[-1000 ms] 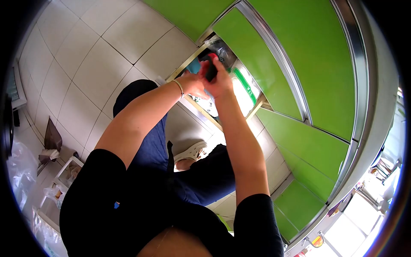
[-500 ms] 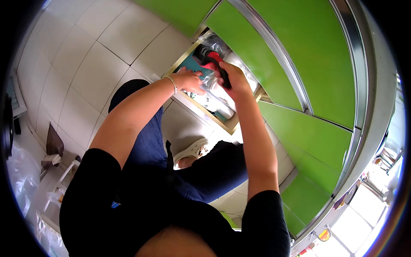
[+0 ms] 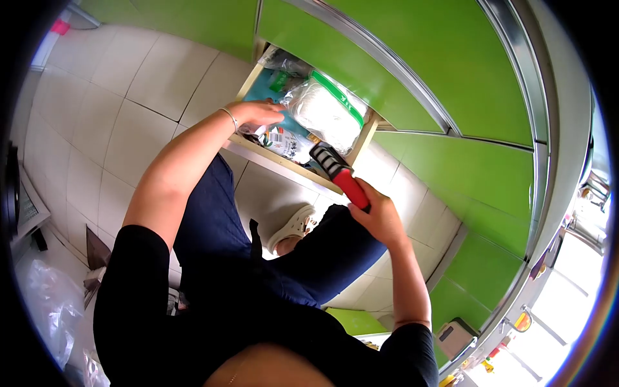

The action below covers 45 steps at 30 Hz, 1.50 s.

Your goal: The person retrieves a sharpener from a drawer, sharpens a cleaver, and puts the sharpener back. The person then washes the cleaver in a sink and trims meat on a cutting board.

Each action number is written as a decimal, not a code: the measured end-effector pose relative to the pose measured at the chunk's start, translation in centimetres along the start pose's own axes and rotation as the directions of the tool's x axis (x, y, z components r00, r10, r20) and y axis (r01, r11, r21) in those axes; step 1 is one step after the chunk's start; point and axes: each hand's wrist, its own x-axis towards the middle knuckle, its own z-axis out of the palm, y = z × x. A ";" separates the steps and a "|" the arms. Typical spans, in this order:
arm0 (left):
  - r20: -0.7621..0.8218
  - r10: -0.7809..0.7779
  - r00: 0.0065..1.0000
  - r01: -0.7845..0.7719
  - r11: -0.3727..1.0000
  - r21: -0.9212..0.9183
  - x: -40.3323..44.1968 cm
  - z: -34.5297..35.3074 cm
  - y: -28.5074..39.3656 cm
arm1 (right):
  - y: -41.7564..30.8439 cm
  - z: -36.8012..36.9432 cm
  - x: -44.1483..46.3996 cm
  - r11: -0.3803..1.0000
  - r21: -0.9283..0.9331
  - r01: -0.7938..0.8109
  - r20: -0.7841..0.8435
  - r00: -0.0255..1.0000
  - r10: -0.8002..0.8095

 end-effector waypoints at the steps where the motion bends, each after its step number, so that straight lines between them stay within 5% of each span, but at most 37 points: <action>1: 0.033 0.033 0.999 -0.031 0.998 -0.048 0.3 -0.1 -0.4 | 0.3 1.0 0.5 0.999 -0.050 0.017 -0.004 1.000 -0.018; 4: 0.046 0.155 0.987 -0.153 0.987 -0.050 -0.9 -1.3 -0.1 | 0.9 3.6 2.7 0.988 -0.093 0.124 -0.056 0.990 -0.130; 6: 0.175 0.076 0.982 -0.066 0.996 -0.063 -0.8 -2.2 0.4 | 0.7 4.7 3.7 0.984 -0.115 0.136 -0.064 0.988 -0.144; 8: 0.209 0.105 0.972 -0.087 0.992 -0.092 -0.3 -2.0 0.2 | 0.0 4.9 4.1 0.997 0.033 0.071 -0.013 0.997 -0.071; 12: 0.018 0.245 0.969 -0.243 0.967 -0.074 -1.8 -1.6 1.4 | 0.2 5.2 4.0 0.994 0.101 0.050 -0.068 0.997 -0.044; 14: 0.052 0.255 0.966 -0.254 0.967 -0.008 -0.4 -1.3 0.8 | 0.5 5.9 4.7 0.996 0.076 0.054 -0.060 0.997 -0.049; 16: 0.056 0.043 0.997 -0.039 0.997 -0.072 -1.5 -1.9 2.5 | 0.9 6.9 6.2 0.997 0.054 0.064 -0.057 0.997 -0.061; 18: 0.037 0.072 0.997 -0.068 0.993 -0.094 -1.0 -1.6 2.1 | 1.7 7.7 8.0 0.970 0.061 0.234 -0.191 0.957 -0.219; 23: 0.048 -0.020 0.999 0.024 0.997 -0.074 -1.2 -1.7 2.8 | 2.2 8.8 13.1 0.898 -0.134 0.420 -0.170 0.883 -0.438; 26: 0.035 0.019 0.999 -0.015 0.994 -0.113 -1.8 -1.5 2.7 | 2.1 11.0 16.0 0.906 0.002 0.424 -0.175 0.892 -0.417; 31: -0.039 0.095 0.995 -0.098 0.993 -0.065 -2.6 -0.9 2.9 | 2.1 12.6 19.4 0.982 0.064 0.176 -0.093 0.981 -0.170; 35: -0.073 0.128 0.989 -0.133 0.989 -0.068 -2.1 -0.8 2.6 | 3.3 14.5 20.6 0.960 -0.168 0.224 -0.265 0.928 -0.263; 37: -0.026 0.278 0.960 -0.275 0.924 -0.265 -0.6 -0.8 1.2 | 3.4 14.8 20.4 0.966 -0.020 0.260 -0.233 0.938 -0.257; 38: -0.019 0.282 0.959 -0.277 0.926 -0.257 0.2 -0.3 0.1 | 3.2 14.7 20.2 0.962 0.096 0.257 -0.184 0.954 -0.237; 40: -0.110 0.265 0.958 -0.281 0.946 -0.163 -0.3 0.1 -0.3 | 4.8 16.6 21.3 0.919 0.053 0.390 -0.333 0.875 -0.351; 41: -0.185 0.302 0.935 -0.316 0.947 -0.049 -0.5 0.5 -0.6 | 5.4 16.9 21.4 0.967 -0.068 0.246 -0.234 0.938 -0.255; 42: -0.030 0.303 0.953 -0.303 0.937 -0.172 -1.0 -0.6 0.1 | 5.0 16.8 21.0 0.969 -0.059 0.240 -0.231 0.941 -0.247; 43: -0.034 0.238 0.971 -0.240 0.964 -0.114 -1.1 -1.0 0.1 | 4.3 16.5 21.0 0.982 -0.081 0.172 -0.159 0.970 -0.184; 45: -0.136 0.147 0.980 -0.145 0.989 0.028 -4.2 -2.6 2.1 | 2.1 14.6 19.5 0.996 -0.027 0.091 -0.046 0.995 -0.092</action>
